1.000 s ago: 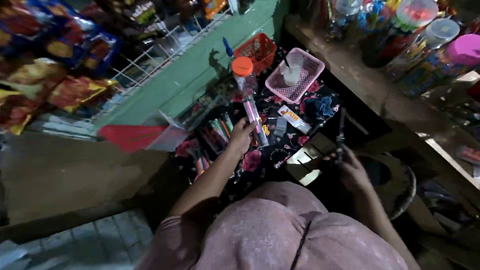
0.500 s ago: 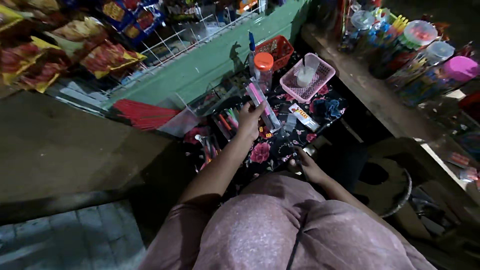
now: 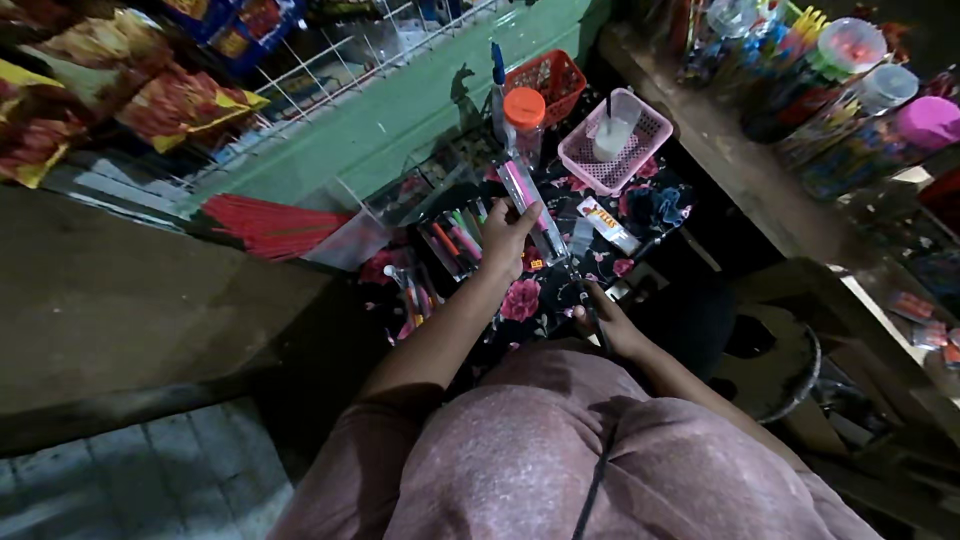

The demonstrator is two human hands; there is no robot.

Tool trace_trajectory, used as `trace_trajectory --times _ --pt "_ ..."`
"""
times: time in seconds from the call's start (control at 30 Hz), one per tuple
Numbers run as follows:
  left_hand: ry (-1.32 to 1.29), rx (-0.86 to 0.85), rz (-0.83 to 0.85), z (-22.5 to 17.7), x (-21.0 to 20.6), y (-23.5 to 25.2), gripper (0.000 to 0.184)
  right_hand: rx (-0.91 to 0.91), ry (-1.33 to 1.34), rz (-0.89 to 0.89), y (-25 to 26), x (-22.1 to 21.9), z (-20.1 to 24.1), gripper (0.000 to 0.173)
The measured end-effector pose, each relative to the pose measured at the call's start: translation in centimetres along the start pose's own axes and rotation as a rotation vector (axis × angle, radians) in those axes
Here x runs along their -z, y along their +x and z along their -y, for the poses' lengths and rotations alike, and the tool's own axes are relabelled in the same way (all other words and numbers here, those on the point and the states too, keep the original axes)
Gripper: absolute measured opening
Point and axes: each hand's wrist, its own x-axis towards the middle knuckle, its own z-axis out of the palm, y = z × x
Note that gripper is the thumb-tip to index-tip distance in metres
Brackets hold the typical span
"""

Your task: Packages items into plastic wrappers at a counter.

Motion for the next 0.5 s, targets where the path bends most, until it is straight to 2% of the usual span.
trace_trajectory --times 0.23,0.3,0.5 --pt "0.059 -0.023 0.055 -0.03 0.05 0.14 0.033 0.011 -0.034 -0.019 -0.15 -0.36 0.07 0.087" --pt "0.06 -0.042 0.07 0.0 0.05 0.09 0.034 -0.006 -0.041 -0.021 -0.32 -0.39 0.51 0.081" --pt "0.064 -0.078 0.104 0.22 -0.21 0.03 0.033 0.005 -0.044 -0.05 -0.55 -0.45 0.04 0.078"
